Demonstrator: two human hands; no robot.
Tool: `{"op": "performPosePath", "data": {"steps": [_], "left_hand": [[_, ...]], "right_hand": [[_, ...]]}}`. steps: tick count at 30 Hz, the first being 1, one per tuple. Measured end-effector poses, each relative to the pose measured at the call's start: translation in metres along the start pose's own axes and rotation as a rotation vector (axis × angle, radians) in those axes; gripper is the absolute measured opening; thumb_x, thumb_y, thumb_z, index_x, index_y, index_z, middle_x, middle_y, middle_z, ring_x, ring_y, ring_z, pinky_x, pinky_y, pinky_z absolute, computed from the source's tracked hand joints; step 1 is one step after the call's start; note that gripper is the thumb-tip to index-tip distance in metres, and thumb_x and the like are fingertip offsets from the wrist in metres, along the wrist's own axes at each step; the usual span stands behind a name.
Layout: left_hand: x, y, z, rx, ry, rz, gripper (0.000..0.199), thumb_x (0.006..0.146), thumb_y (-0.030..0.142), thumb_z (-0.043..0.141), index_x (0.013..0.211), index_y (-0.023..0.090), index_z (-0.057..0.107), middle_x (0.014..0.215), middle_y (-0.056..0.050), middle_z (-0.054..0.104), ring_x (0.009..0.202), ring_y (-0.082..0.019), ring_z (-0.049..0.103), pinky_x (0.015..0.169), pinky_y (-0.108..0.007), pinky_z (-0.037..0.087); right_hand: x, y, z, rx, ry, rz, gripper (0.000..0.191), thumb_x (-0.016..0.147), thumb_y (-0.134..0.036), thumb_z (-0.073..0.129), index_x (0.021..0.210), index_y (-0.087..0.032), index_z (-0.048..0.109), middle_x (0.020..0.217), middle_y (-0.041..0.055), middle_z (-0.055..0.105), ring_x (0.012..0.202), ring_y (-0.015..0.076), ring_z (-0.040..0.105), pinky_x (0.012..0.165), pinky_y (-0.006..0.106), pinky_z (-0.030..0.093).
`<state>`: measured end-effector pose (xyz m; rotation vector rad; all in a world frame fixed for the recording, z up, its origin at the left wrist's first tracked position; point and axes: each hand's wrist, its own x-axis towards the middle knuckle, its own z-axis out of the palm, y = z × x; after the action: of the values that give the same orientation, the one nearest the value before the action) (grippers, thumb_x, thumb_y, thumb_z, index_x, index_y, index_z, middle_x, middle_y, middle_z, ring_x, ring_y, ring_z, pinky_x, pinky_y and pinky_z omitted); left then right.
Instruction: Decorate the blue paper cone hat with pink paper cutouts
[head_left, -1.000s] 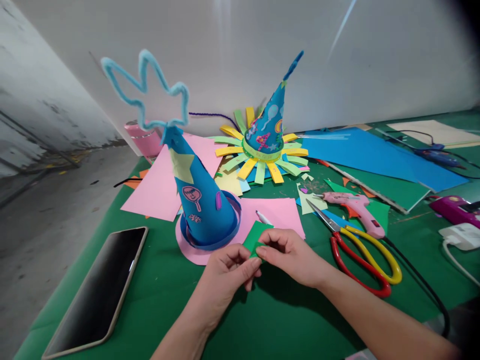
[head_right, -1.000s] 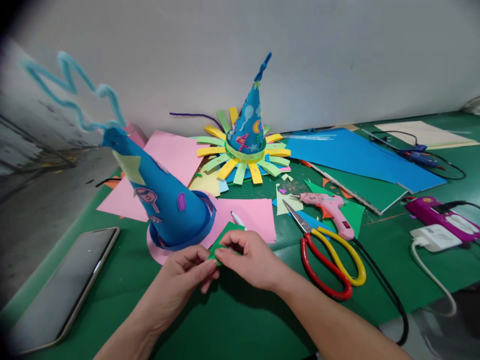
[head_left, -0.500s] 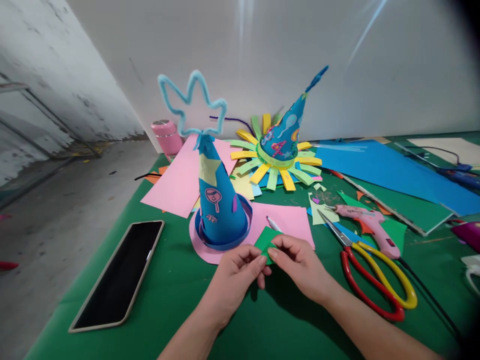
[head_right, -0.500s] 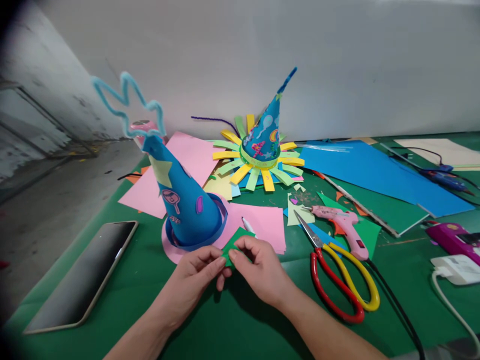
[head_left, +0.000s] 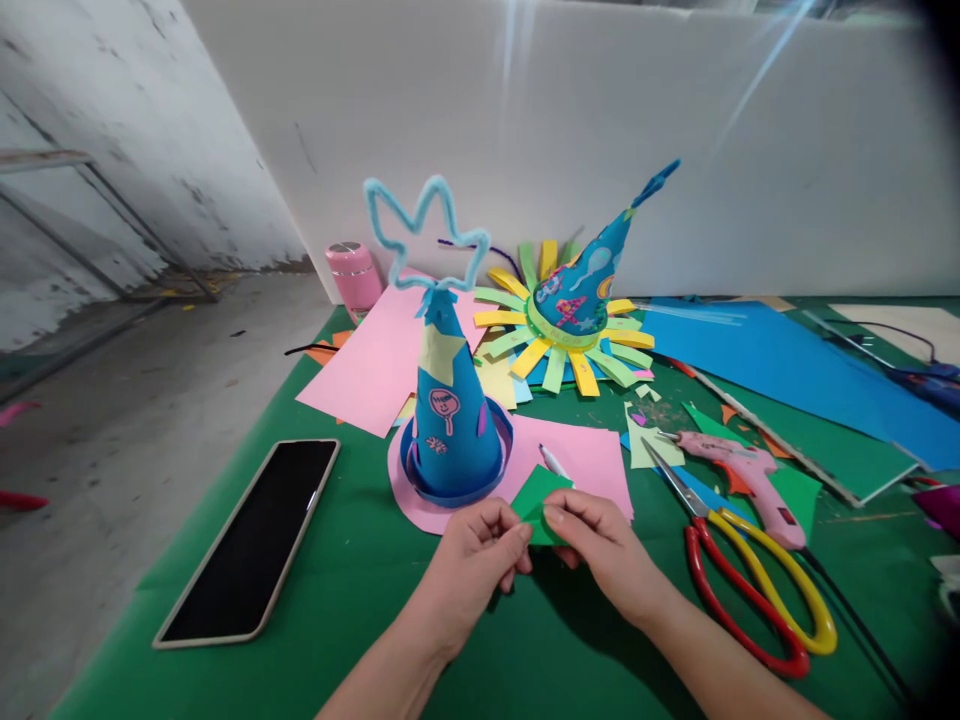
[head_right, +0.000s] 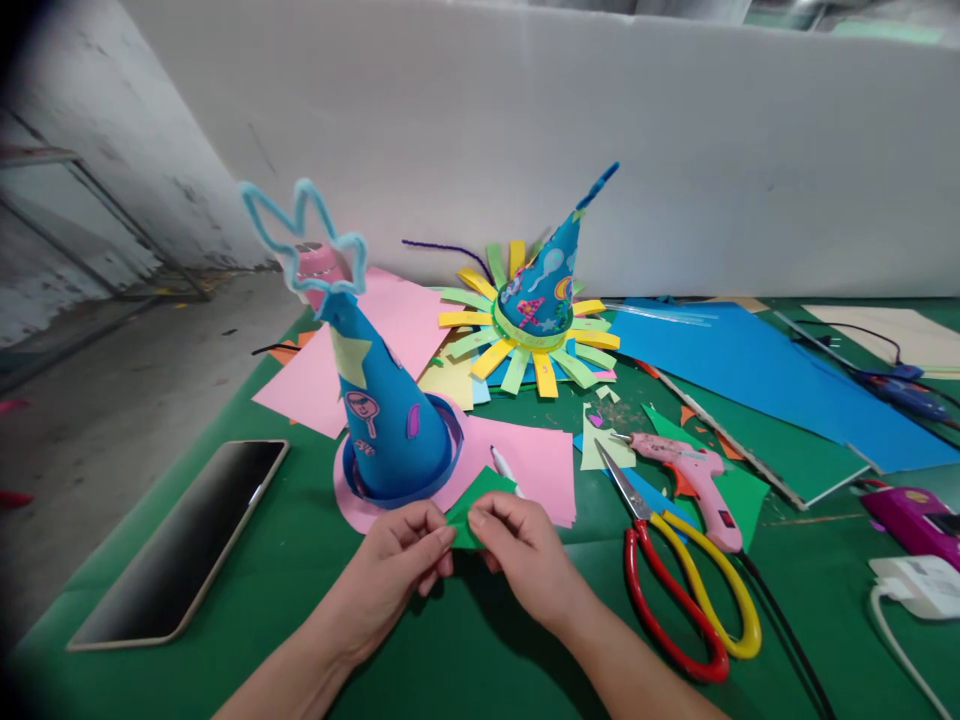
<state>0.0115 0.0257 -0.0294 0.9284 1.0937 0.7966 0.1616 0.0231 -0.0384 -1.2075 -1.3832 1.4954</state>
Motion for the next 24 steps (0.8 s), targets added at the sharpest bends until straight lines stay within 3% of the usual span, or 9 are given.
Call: {"op": "performPosePath", "data": {"steps": [24], "left_hand": [[-0.0005,0.0026,0.0000,-0.048,0.001,-0.026,0.021,0.069,0.024,0.061,0.055,0.014,0.050,0.045,0.003,0.056,0.036,-0.002,0.034,0.041,-0.016,0.022]], "right_hand": [[0.0030,-0.0034,-0.0005,0.182,-0.010,0.088,0.029,0.080,-0.038,0.052,0.062,-0.015,0.049,0.053,-0.0069,0.038,0.045,0.0053,0.035,0.044,0.021,0.024]]}}
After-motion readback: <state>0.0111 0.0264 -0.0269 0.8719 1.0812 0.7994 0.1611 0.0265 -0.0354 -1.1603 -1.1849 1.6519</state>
